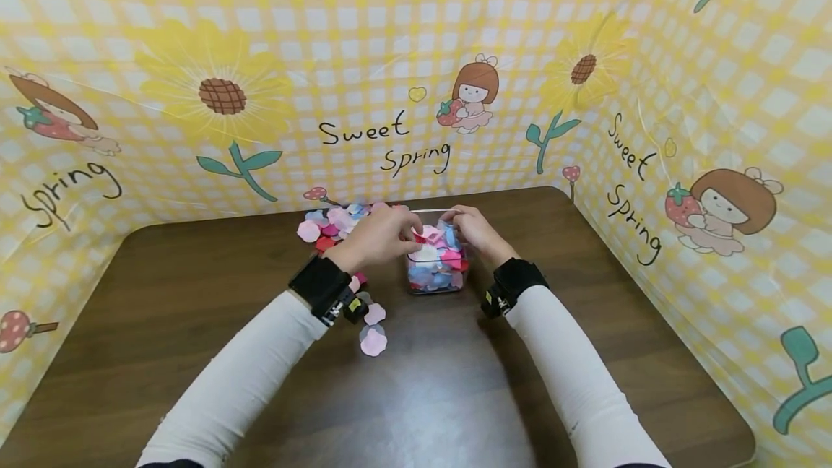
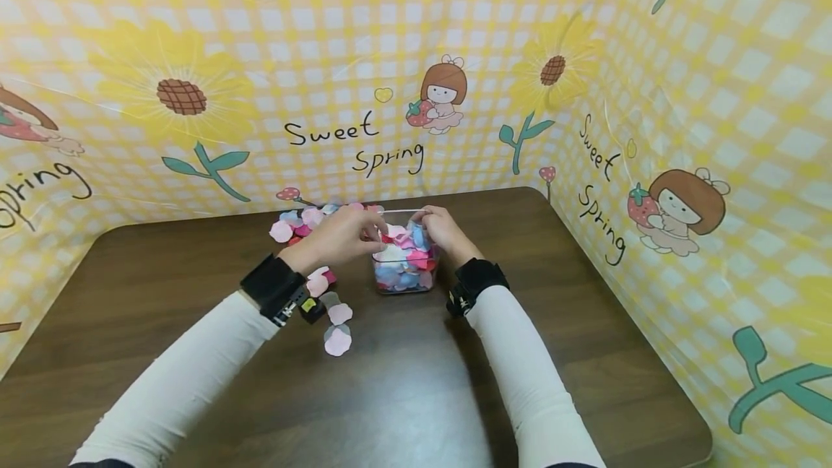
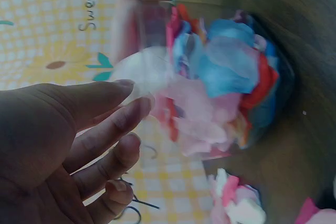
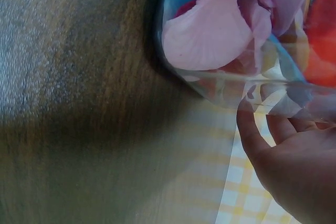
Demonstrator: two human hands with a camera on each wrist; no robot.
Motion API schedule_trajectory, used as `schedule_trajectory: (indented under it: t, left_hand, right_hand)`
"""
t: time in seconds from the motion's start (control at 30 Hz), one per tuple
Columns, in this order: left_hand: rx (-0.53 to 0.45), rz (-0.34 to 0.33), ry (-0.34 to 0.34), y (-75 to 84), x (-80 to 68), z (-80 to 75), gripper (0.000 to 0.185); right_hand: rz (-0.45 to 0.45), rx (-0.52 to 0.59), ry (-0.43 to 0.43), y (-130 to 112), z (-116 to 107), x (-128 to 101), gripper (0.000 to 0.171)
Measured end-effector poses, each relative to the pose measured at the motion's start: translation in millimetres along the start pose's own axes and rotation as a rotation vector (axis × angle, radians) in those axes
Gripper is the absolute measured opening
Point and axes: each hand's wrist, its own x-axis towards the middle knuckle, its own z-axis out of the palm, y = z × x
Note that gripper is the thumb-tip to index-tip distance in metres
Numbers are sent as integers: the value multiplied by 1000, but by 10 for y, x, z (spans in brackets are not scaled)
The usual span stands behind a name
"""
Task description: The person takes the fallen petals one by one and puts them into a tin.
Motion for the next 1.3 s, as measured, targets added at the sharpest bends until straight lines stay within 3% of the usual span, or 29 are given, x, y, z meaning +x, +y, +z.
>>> schedule_trajectory:
  t: [0.2, 0.37, 0.53, 0.7, 0.8, 1.0, 1.17, 1.3]
  left_hand:
    - [9, -40, 58, -237, -206, -150, 22]
    - [81, -144, 50, -527, -484, -292, 23]
    - [93, -242, -18, -932, -699, -213, 21]
    - [99, -278, -95, -1212, -800, -24, 34]
    - [107, -292, -90, -1260, -814, 62, 34]
    - [142, -315, -13, -1254, -828, 133, 8]
    - [144, -311, 58, -1188, -828, 17, 10]
    - [145, -262, 161, -1001, -780, -121, 15]
  right_hand:
    - [0, -8, -1, -18, 25, -16, 39]
    - [5, -9, 11, -33, -11, -30, 40]
    - [11, -11, 28, -47, -34, -35, 40]
    - [15, 3, 27, -35, 1, -34, 39]
    - [12, 10, 12, -28, 21, -26, 39]
    - [4, 25, 9, 0, 45, -22, 39]
    - [-1, 5, 25, -9, 33, -17, 39]
    - [-1, 4, 12, -12, 18, -15, 39]
